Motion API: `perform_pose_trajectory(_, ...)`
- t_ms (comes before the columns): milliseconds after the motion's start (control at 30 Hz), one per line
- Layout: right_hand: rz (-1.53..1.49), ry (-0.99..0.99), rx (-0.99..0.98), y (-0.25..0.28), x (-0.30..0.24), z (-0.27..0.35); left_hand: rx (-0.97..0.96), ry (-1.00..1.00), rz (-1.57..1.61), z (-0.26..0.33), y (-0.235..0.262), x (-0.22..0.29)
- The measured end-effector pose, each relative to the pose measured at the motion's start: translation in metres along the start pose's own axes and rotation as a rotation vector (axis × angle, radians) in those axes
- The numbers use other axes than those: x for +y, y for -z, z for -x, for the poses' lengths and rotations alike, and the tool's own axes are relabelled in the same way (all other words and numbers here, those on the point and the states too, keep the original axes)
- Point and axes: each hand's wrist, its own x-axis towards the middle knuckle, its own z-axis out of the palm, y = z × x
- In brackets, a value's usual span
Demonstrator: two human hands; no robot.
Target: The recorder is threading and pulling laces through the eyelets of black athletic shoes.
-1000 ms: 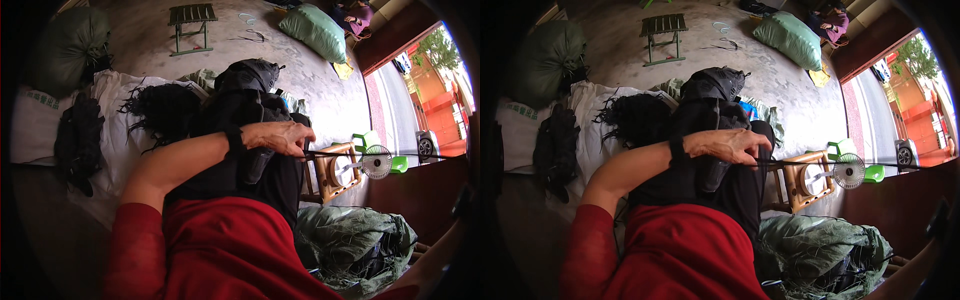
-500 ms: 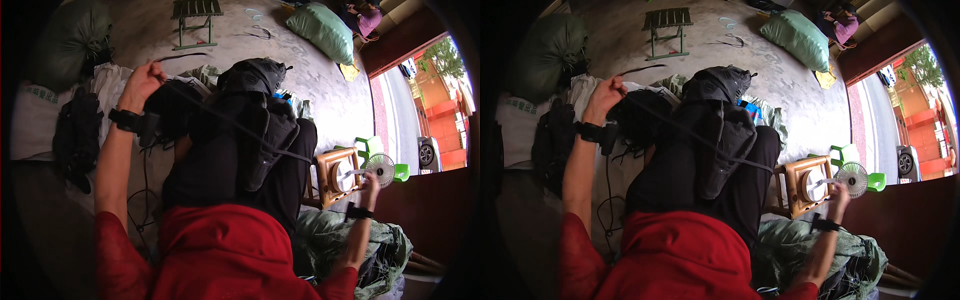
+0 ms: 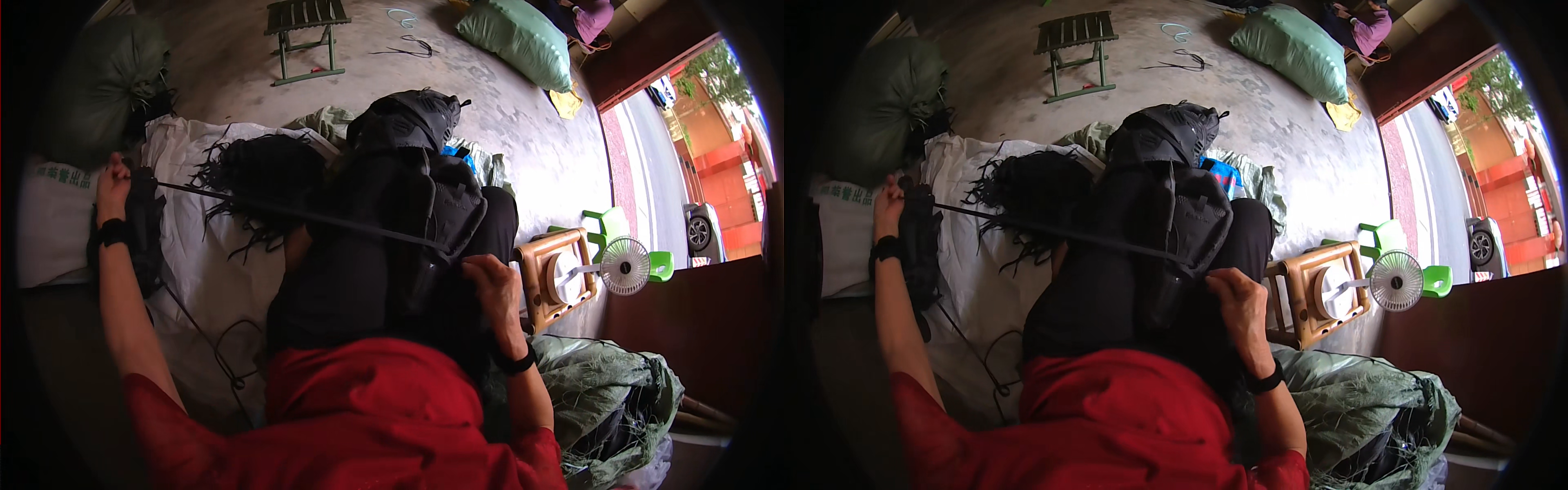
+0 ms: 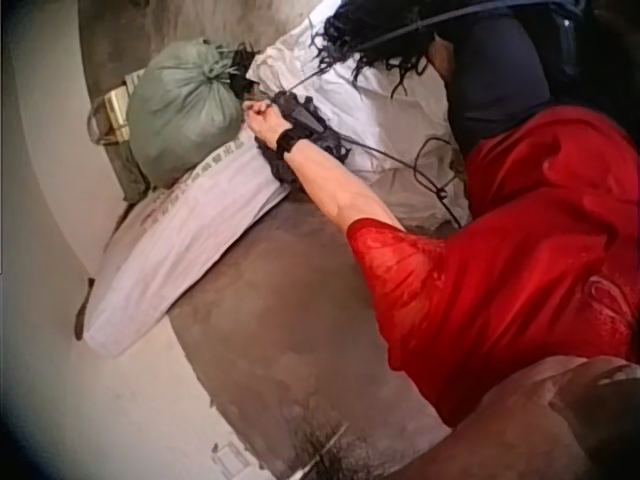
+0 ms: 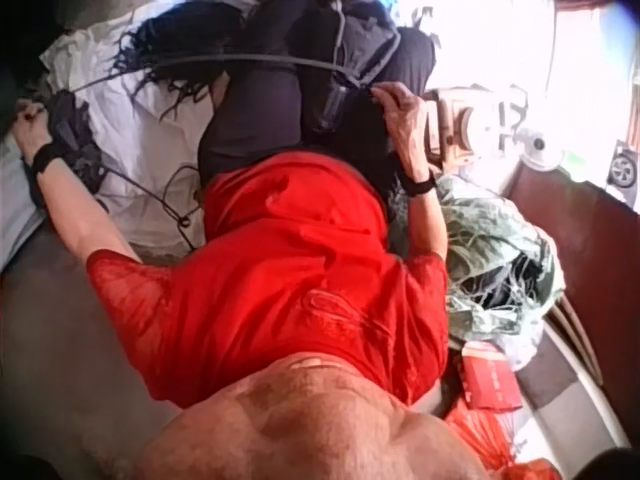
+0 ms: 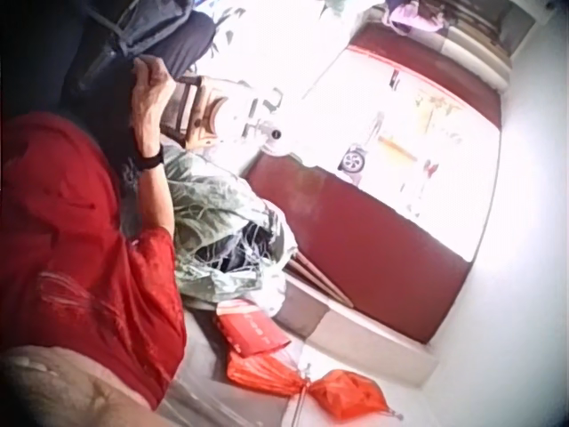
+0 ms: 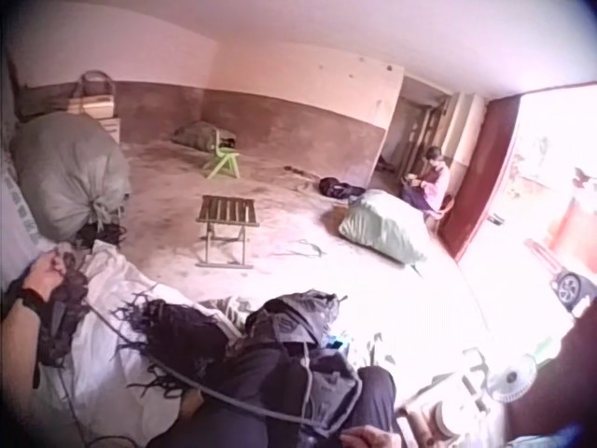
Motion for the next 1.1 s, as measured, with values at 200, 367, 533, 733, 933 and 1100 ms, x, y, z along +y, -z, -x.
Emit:
perform_pose_trajectory(200, 0.031, -0.044, 0.176, -0.004, -0.011, 0.0, -0.374, -0.059, -0.489, 0.124, -0.073, -0.117)
perform_pose_trajectory(367, 0.182, 0.073, 0.218, -0.021, 0.005, -0.002, -0.756, -0.039, -0.685, 0.294, -0.209, -0.213)
perform_pose_trajectory(533, 0.311, 0.161, 0.264, -0.025, 0.002, -0.003, -1.119, -0.146, -0.871, 0.372, -0.258, -0.265)
perform_pose_trajectory(733, 0.589, 0.196, 0.226, -0.037, -0.006, -0.007, -1.163, -0.37, -1.119, 0.393, -0.262, -0.273)
perform_pose_trajectory(933, 0.307, 0.245, 0.195, -0.026, 0.002, -0.008, -0.973, -0.283, -1.242, 0.387, -0.265, -0.268)
perform_pose_trajectory(1100, 0.289, 0.227, 0.209, -0.028, 0.001, -0.006, -1.005, -0.276, -1.203, 0.388, -0.267, -0.271)
